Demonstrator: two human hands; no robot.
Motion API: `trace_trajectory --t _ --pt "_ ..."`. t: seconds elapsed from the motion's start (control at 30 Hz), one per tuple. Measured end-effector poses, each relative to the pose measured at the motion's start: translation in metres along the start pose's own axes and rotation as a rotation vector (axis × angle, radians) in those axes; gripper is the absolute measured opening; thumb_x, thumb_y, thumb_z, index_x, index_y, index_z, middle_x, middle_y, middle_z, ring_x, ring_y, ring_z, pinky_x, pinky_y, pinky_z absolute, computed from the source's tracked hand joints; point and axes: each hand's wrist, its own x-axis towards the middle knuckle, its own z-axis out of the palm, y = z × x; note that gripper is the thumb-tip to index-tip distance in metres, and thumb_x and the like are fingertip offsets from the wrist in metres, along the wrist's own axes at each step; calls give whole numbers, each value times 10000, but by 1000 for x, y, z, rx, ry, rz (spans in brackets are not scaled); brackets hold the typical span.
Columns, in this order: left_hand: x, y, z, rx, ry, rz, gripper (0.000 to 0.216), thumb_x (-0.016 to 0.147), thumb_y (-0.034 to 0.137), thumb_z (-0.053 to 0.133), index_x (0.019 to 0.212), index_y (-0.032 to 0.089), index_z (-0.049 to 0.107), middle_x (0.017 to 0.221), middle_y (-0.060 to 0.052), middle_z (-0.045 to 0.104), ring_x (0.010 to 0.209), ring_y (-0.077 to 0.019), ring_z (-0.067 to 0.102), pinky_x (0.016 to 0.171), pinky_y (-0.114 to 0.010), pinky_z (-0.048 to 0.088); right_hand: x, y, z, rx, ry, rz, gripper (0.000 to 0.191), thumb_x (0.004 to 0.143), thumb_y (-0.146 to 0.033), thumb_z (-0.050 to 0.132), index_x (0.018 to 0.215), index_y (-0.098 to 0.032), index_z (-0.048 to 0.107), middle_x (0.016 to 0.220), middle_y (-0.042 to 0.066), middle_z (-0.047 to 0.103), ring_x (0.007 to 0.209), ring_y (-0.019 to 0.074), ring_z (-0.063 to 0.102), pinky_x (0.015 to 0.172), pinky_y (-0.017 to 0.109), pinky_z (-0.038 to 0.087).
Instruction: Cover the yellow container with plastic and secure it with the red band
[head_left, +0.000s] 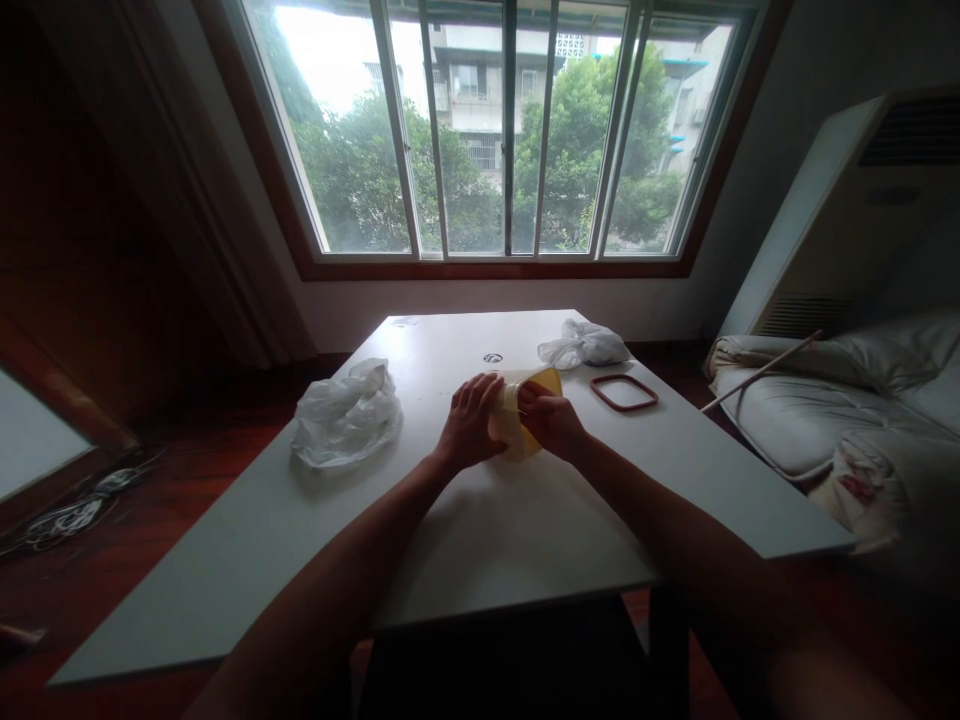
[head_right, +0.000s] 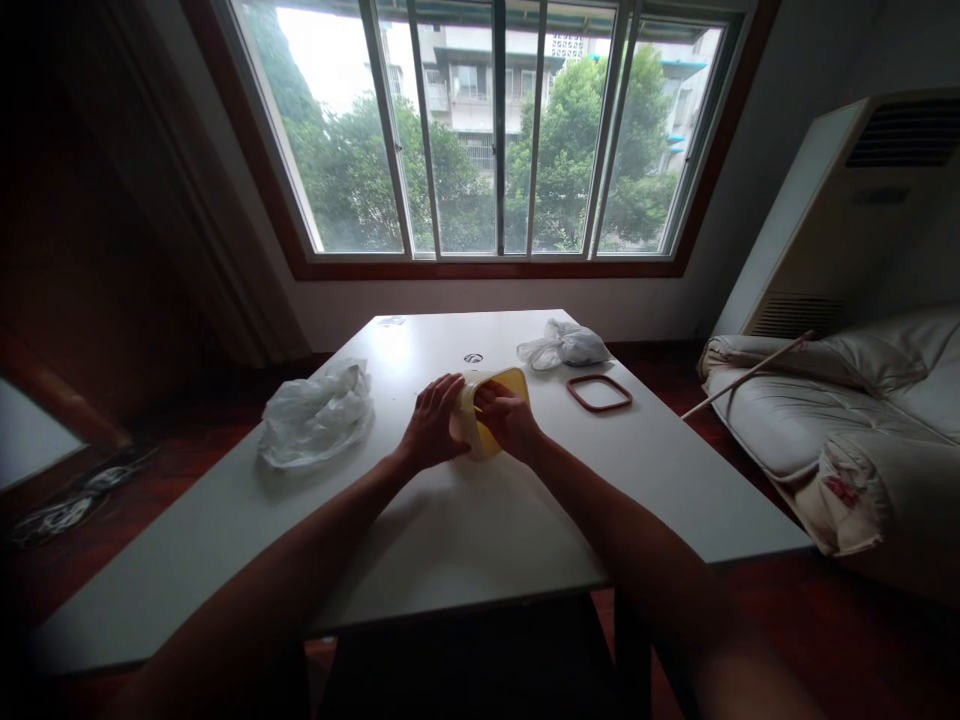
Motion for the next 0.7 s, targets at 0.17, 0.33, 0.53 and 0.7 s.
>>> trace_trajectory --t 0.17,0.33,0.53,0.7 --pt "-2 -5 3 -11 40 -46 1101 635 375 789 1531 169 183 1492 -204 406 1398 -397 383 1123 -533 370 -5 -1 6 5 -62 27 281 516 -46 580 734 -215 632 928 -5 720 952 200 626 817 324 536" --pt "-2 -6 5 -12 43 -77 1132 616 375 807 1532 182 170 1484 -204 410 1381 -402 398 1102 -536 390 -1 -12 1 2 46 -124 238 512 -54 576 683 -219 602 953 -14 726 1010 214 625 987 392 488" --pt "-1 -2 3 -4 43 -54 1129 611 364 804 1529 173 176 1470 -209 419 1371 -410 402 1107 -545 381 1 -16 -5 -40 89 -152 205 531 -84 588 683 -221 577 850 -13 697 917 226 645 964 433 487" --pt "-1 -5 4 -2 56 -71 1161 599 353 817 1535 168 155 1472 -215 414 1363 -410 412 1104 -540 390 -6 -13 2 -71 -33 -95 158 546 -96 605 664 -200 590 1015 24 729 989 229 645 956 404 485"
